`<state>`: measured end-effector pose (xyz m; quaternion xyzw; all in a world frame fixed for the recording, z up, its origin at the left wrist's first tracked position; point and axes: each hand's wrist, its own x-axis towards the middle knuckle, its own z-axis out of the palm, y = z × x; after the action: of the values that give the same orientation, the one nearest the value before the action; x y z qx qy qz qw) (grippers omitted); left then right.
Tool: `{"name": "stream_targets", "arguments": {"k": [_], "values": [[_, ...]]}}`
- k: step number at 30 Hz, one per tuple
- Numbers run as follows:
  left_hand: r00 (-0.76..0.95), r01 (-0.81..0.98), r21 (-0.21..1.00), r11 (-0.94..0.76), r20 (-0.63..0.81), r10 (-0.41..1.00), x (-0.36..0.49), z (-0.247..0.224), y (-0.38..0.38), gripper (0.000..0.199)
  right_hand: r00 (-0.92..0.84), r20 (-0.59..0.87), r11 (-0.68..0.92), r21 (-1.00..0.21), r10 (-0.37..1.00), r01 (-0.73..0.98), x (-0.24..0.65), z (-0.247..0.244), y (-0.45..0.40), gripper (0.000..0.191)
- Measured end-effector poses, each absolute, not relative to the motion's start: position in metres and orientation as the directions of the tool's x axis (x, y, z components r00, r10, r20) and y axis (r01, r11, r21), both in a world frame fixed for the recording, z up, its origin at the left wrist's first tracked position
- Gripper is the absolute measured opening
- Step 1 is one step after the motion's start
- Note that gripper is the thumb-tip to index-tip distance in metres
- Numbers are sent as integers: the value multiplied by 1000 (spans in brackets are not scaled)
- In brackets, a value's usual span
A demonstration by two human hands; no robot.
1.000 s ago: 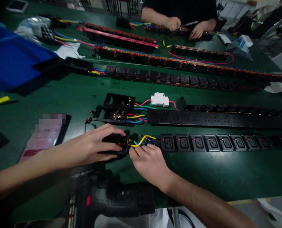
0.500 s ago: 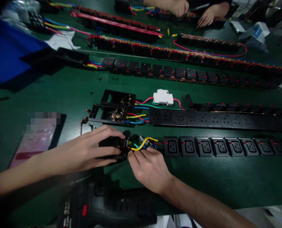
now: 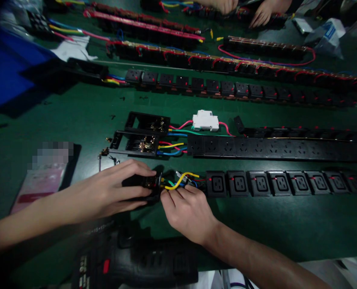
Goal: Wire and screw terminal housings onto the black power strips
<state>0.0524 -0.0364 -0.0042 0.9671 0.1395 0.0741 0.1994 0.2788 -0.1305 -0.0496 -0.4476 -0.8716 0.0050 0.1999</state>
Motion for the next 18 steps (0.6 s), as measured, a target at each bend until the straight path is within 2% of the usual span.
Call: {"name": "stream_targets", "arguments": {"k": [11, 18], "values": [[951, 255, 387, -886, 67, 303, 53, -3, -37, 19, -528, 285, 580, -141, 800, 802, 281, -42, -132, 4], [953, 258, 384, -886, 47, 298, 54, 0, -36, 19, -548, 330, 617, -160, 769, 770, 281, -48, -130, 9]]}}
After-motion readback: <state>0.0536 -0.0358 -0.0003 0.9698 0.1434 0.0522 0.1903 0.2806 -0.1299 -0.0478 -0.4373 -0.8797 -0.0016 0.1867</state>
